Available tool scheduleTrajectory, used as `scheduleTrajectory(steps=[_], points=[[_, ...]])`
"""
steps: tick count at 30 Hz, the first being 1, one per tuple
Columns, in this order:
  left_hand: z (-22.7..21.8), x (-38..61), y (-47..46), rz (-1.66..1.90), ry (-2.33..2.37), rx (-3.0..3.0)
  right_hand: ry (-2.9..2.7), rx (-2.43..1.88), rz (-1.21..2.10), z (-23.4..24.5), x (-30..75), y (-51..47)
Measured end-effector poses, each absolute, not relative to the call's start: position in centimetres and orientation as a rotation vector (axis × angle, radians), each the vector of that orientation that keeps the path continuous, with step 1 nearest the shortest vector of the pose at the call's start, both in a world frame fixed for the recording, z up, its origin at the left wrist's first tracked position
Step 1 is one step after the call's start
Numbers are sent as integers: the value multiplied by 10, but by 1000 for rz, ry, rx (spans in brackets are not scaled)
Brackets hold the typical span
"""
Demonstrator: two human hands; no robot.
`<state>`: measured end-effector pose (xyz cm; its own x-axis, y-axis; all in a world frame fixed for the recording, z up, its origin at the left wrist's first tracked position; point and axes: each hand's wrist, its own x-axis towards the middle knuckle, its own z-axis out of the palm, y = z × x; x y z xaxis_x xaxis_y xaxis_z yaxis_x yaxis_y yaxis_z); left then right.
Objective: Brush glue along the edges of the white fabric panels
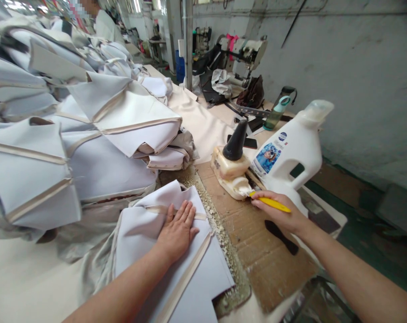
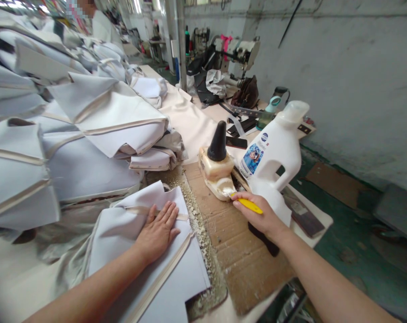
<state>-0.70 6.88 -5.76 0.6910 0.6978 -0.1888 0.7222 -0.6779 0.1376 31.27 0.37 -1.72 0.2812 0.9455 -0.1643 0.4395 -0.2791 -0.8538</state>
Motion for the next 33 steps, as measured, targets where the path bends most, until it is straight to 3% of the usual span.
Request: scheduleTrajectory(steps=[4, 12, 17, 23, 29, 33], points=[[-56, -6, 68, -198, 1158, 2703, -1134, -1841, 985, -19, 318, -13], [-56, -6, 67, -199, 1171, 2726, -1002, -1844, 760, -15, 310, 7], [-54, -5, 68, -202, 1173, 2712, -1111, -1930, 841, -13, 308, -1], [-51, -4, 68, -197, 1168, 2708, -1159, -1932, 706, -4, 310, 0], [-53, -5, 67, -180, 1158, 2759, -1324, -1847, 1011, -15, 314, -7], [-35, -1, 76, -184, 1140, 2863, -1154, -1902, 830, -16, 315, -2]])
